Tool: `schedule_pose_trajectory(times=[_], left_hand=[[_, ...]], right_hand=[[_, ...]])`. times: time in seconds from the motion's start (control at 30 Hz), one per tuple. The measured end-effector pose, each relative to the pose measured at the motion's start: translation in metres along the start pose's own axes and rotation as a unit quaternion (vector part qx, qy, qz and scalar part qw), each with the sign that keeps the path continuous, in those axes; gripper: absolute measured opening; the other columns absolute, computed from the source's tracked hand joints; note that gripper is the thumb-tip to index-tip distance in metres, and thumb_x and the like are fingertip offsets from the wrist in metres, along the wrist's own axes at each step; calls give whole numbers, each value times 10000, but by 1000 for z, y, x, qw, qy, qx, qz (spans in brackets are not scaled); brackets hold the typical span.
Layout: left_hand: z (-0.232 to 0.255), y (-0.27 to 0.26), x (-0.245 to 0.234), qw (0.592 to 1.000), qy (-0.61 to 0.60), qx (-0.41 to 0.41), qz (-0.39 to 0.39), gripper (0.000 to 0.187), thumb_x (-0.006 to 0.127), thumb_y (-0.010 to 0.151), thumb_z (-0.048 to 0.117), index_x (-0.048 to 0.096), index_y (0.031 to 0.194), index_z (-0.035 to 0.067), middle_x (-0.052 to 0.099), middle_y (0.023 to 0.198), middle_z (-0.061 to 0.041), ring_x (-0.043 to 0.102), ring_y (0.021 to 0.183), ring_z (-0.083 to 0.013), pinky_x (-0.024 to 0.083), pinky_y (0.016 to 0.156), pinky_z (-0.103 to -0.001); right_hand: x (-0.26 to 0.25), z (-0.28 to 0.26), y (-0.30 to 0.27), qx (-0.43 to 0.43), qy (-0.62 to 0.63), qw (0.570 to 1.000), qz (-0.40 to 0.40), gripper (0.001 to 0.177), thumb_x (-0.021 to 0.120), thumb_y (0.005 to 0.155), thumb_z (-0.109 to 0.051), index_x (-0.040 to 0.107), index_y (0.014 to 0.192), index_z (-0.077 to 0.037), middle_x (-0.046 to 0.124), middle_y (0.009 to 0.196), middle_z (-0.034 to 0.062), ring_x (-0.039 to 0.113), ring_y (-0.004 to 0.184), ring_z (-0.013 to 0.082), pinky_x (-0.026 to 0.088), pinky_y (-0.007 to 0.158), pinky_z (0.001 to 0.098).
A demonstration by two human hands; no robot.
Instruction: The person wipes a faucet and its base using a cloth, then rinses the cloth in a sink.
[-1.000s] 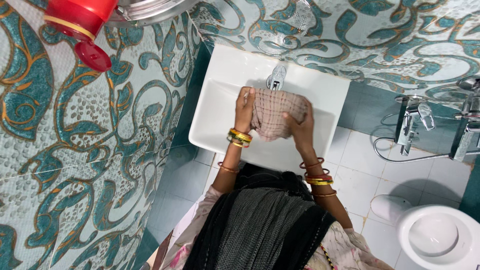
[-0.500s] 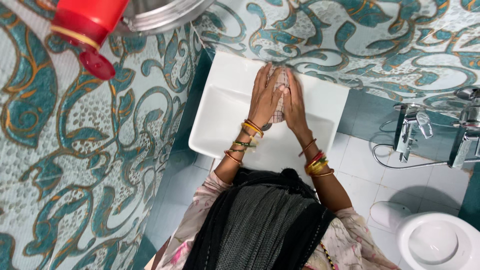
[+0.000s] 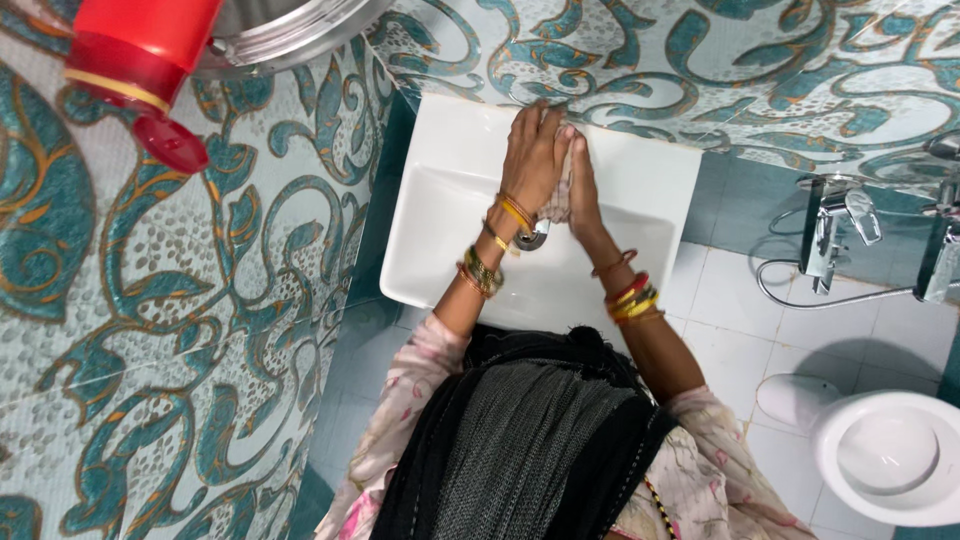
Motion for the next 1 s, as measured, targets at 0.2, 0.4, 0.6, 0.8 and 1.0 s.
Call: schedule_pose_trajectory(times=[0.2,0.4,0.6,0.8,1.0], left_hand=[[26,-35,-23,998,11,53,21,475,526,1058,188,477,1517,77,403,1566,-224,342,1473,-431,333,1224,-479],[-15,4,11,995,-25,-20,-91,349,530,1066,276,556,1344,66,521,1363,-200,519,1268,-434,501,1045,-505],[-29,48,49,989,103,16,-104,264,543,1005,309,645,1112,91,634,1132,-192,576,1085,-461,526,858,-548],[-5,17,18,997,40,0,-61,242,521,1054,277,649,1152,96,651,1208,-158,610,1138,-389,518,940,-495],[35,-25,-38,991,-59,106,52,371,521,1030,163,577,1384,68,525,1366,-214,519,1239,-422,453,1051,-467]], right_hand=[[32,-42,-52,-146,-251,957,-15,728,251,1143,-505,107,1650,-3,130,1731,184,98,1614,300,90,1303,392],[6,-10,-6,-133,-269,954,15,641,250,1149,-430,247,1620,6,310,1674,183,265,1581,279,190,1301,374],[-44,29,41,-132,-199,971,26,590,301,1147,-422,311,1562,-2,281,1664,200,252,1558,281,196,1271,365],[-11,22,-1,14,21,999,27,629,305,1106,-472,300,1553,-28,355,1584,248,362,1485,365,310,1212,454],[24,-30,-48,-145,-319,935,44,661,254,1146,-450,165,1627,-6,217,1672,224,180,1573,335,149,1274,402]])
Point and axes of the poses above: each hand's wrist, its own y-axis towards the middle knuckle, its own x-axis out of the palm, z = x × y, the point moved 8 cm from there along y, towards the middle knuckle
